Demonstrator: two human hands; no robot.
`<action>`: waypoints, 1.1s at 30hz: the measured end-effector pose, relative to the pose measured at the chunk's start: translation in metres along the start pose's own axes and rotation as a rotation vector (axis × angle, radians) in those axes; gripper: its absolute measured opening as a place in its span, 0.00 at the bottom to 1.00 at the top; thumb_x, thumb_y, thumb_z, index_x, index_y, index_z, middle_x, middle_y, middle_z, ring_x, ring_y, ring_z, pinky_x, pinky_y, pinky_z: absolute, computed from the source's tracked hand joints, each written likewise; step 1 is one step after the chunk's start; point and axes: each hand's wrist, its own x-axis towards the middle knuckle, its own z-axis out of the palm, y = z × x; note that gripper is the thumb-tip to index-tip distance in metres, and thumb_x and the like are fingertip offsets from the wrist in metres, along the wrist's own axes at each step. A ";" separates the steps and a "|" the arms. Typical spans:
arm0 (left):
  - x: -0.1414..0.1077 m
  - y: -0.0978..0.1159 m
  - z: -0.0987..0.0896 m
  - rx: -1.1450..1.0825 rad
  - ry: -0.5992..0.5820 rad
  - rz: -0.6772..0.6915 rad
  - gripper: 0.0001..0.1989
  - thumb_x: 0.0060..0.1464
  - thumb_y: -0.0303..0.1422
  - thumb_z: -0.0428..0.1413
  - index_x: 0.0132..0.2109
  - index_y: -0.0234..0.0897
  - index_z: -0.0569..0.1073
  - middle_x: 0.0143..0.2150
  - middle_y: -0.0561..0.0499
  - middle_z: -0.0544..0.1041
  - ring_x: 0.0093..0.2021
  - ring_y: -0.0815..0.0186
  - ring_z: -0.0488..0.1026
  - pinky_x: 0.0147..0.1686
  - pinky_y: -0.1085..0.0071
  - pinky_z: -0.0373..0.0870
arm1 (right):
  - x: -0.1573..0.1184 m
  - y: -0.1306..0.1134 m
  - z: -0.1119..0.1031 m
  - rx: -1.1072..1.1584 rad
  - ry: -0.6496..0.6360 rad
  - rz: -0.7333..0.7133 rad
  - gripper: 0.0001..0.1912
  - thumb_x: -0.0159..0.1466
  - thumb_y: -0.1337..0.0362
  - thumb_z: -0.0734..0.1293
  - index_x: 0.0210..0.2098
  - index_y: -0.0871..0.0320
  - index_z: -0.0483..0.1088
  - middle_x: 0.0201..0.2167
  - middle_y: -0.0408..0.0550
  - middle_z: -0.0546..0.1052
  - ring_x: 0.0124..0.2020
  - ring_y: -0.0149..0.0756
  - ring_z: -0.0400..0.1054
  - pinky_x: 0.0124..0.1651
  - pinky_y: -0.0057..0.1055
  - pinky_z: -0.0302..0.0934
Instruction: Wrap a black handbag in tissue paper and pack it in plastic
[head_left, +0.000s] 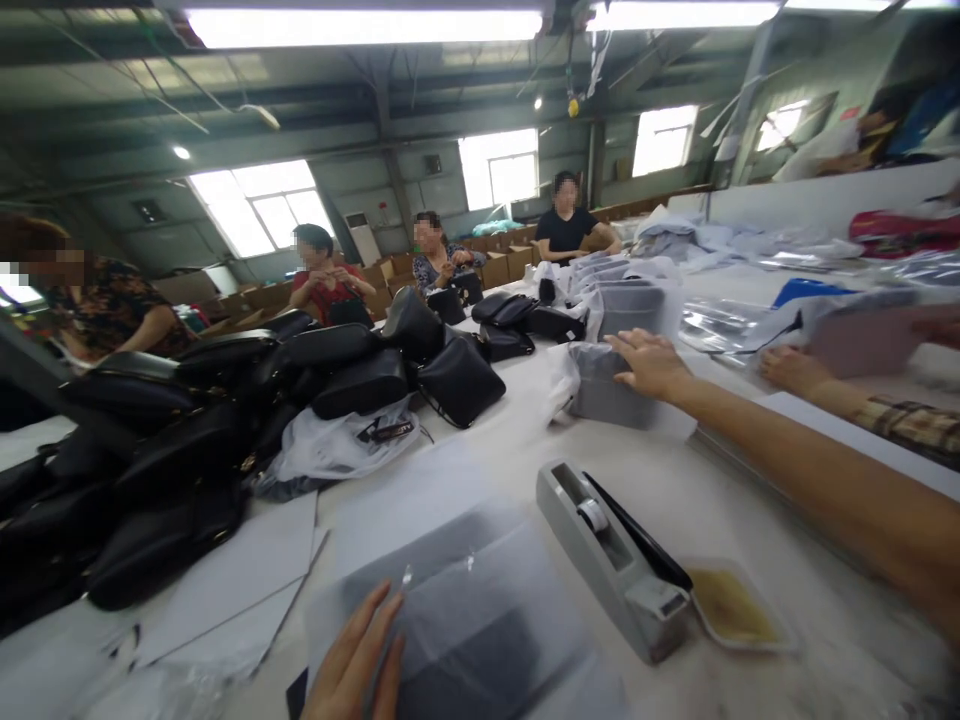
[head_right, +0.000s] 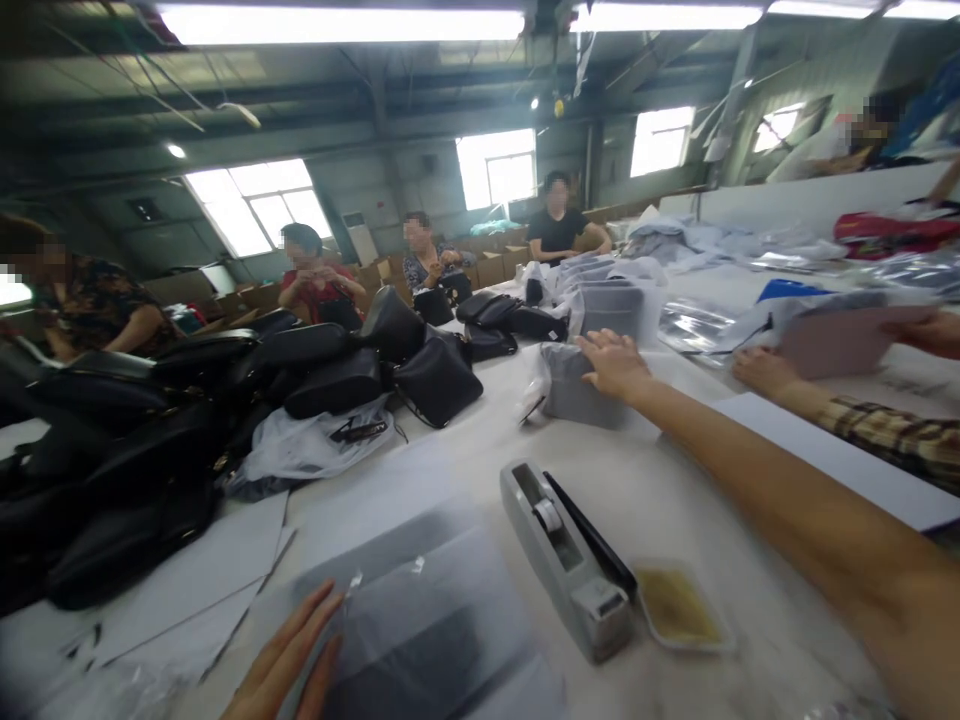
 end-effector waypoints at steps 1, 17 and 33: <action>-0.003 0.003 -0.005 0.021 -0.028 -0.029 0.19 0.63 0.34 0.53 0.60 0.48 0.70 0.61 0.52 0.72 0.58 0.63 0.73 0.59 0.68 0.70 | -0.010 -0.016 -0.004 0.031 0.021 -0.037 0.33 0.63 0.65 0.65 0.65 0.70 0.58 0.66 0.70 0.58 0.68 0.63 0.47 0.66 0.56 0.46; 0.007 -0.002 -0.013 -0.091 -0.301 -0.188 0.20 0.66 0.38 0.49 0.61 0.41 0.69 0.64 0.45 0.69 0.64 0.57 0.66 0.63 0.54 0.65 | -0.224 -0.285 0.033 0.409 -0.259 -0.907 0.45 0.54 0.76 0.72 0.68 0.56 0.56 0.70 0.59 0.53 0.70 0.58 0.44 0.68 0.56 0.49; -0.005 -0.015 -0.009 -0.526 -0.015 -0.723 0.33 0.65 0.51 0.43 0.69 0.37 0.56 0.68 0.41 0.62 0.69 0.53 0.56 0.67 0.54 0.54 | -0.069 -0.297 -0.003 0.285 -0.282 -0.845 0.35 0.58 0.60 0.73 0.63 0.54 0.63 0.61 0.54 0.70 0.57 0.49 0.68 0.57 0.42 0.64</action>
